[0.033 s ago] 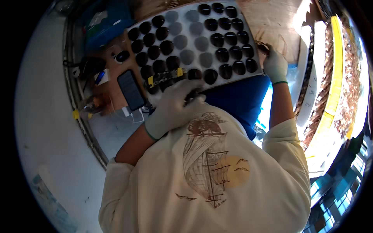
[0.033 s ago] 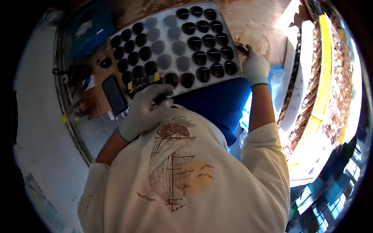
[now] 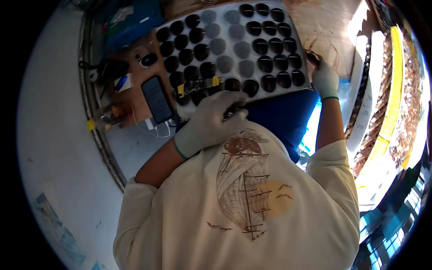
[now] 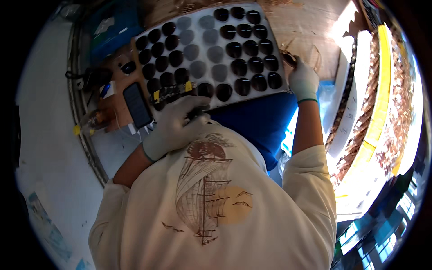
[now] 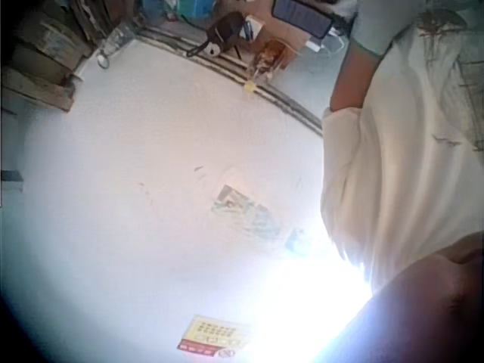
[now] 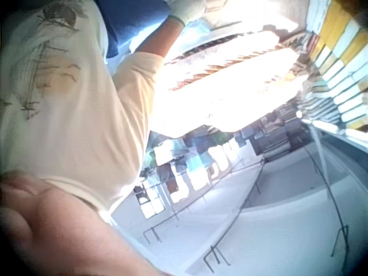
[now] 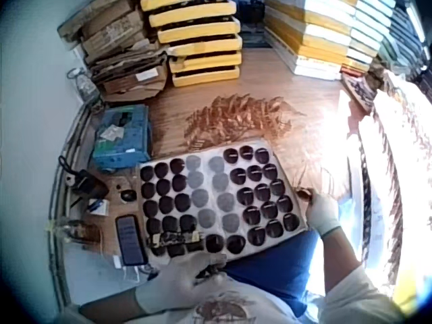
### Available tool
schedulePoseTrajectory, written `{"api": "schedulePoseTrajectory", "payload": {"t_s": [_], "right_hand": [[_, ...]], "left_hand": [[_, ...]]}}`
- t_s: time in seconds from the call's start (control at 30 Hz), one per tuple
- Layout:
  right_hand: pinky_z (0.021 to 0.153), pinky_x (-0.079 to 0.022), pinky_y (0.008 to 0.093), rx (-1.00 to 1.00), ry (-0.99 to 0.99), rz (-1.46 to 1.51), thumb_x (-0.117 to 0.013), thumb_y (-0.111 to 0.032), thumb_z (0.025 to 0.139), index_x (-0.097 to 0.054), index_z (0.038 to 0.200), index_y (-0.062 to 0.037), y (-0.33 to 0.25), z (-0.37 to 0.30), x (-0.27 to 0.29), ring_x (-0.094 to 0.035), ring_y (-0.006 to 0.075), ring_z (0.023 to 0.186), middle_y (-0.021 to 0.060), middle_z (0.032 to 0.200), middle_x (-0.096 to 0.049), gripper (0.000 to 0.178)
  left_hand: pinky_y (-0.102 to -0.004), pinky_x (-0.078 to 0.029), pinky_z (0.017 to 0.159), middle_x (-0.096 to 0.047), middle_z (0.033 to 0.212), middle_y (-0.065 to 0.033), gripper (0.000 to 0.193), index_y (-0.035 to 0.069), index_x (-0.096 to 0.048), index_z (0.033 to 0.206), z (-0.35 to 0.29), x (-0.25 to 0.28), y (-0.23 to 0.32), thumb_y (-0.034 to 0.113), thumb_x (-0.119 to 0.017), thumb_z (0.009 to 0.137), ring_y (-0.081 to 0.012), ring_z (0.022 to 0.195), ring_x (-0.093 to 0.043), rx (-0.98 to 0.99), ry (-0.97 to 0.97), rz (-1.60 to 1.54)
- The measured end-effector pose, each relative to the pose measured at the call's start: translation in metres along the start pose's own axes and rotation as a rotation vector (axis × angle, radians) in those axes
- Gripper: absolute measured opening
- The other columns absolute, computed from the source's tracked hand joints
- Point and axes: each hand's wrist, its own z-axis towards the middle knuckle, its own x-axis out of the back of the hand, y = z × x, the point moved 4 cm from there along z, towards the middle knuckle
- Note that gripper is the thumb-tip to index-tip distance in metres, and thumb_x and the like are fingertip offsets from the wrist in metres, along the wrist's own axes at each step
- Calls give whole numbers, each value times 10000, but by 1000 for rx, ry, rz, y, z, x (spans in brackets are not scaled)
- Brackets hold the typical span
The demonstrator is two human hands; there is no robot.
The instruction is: The person picks up dark lenses from a tray and fits them into gold-colored frames one by one. They handle each lens and frame with gloved hands, aligning and pressing the lens into the frame, then placing the assembled unit aside. The process repeats across multiple units.
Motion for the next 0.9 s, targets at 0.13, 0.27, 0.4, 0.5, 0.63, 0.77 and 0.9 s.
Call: {"api": "schedulePoseTrajectory", "payload": {"t_s": [0.13,0.27,0.4,0.5,0.63,0.77,0.9], "right_hand": [[859,-550,531,-45,-3,-97,-459,-155,935,-630,1320,-142,16,17,-9,-710,430,983,249,1051,-731,422],[875,-541,527,-5,-25,-181,-472,-115,901,-633,1320,-174,23,25,-12,-710,420,1008,253,1047,-733,452],[924,-526,477,71,16,-242,-492,-107,899,-644,1292,-167,10,22,-8,-715,392,1021,215,1052,-744,426],[919,-529,457,-5,-134,-304,-512,-118,919,-625,1270,-172,2,28,-4,-723,342,1034,169,1087,-752,373],[915,-541,439,95,-118,-392,-544,-108,933,-574,1284,-172,2,34,0,-725,299,1051,125,1101,-749,358],[883,-559,429,219,-80,-442,-552,-118,944,-532,1315,-159,8,41,-6,-726,299,1027,107,1122,-737,374],[872,-551,456,224,-114,-408,-551,-108,927,-569,1247,-137,8,48,-7,-729,306,1012,108,1071,-742,321]], "left_hand": [[-354,-566,815,-718,1045,-170,373,-15,-654,1212,5,-8,4,189,-671,901,-276,919,-721,29,-60,-105],[-379,-565,825,-715,1031,-175,370,-29,-658,1191,2,-13,10,195,-661,897,-279,904,-715,13,-61,-41],[-353,-564,863,-726,1096,-179,372,-41,-671,1177,-3,-19,10,203,-659,897,-258,953,-727,137,-71,-61],[-344,-563,866,-731,1091,-182,343,-38,-675,1171,-1,-25,10,174,-655,902,-260,976,-732,79,-68,-1],[-343,-561,869,-735,1080,-177,332,-35,-674,1177,0,-25,18,156,-654,905,-267,988,-733,91,-89,27],[-338,-557,869,-739,1074,-166,341,-37,-668,1190,-1,-24,12,158,-652,910,-247,976,-730,132,-75,24],[-328,-551,860,-731,1071,-167,364,-34,-661,1213,15,-13,3,172,-653,914,-210,951,-711,198,-90,-67]]}}
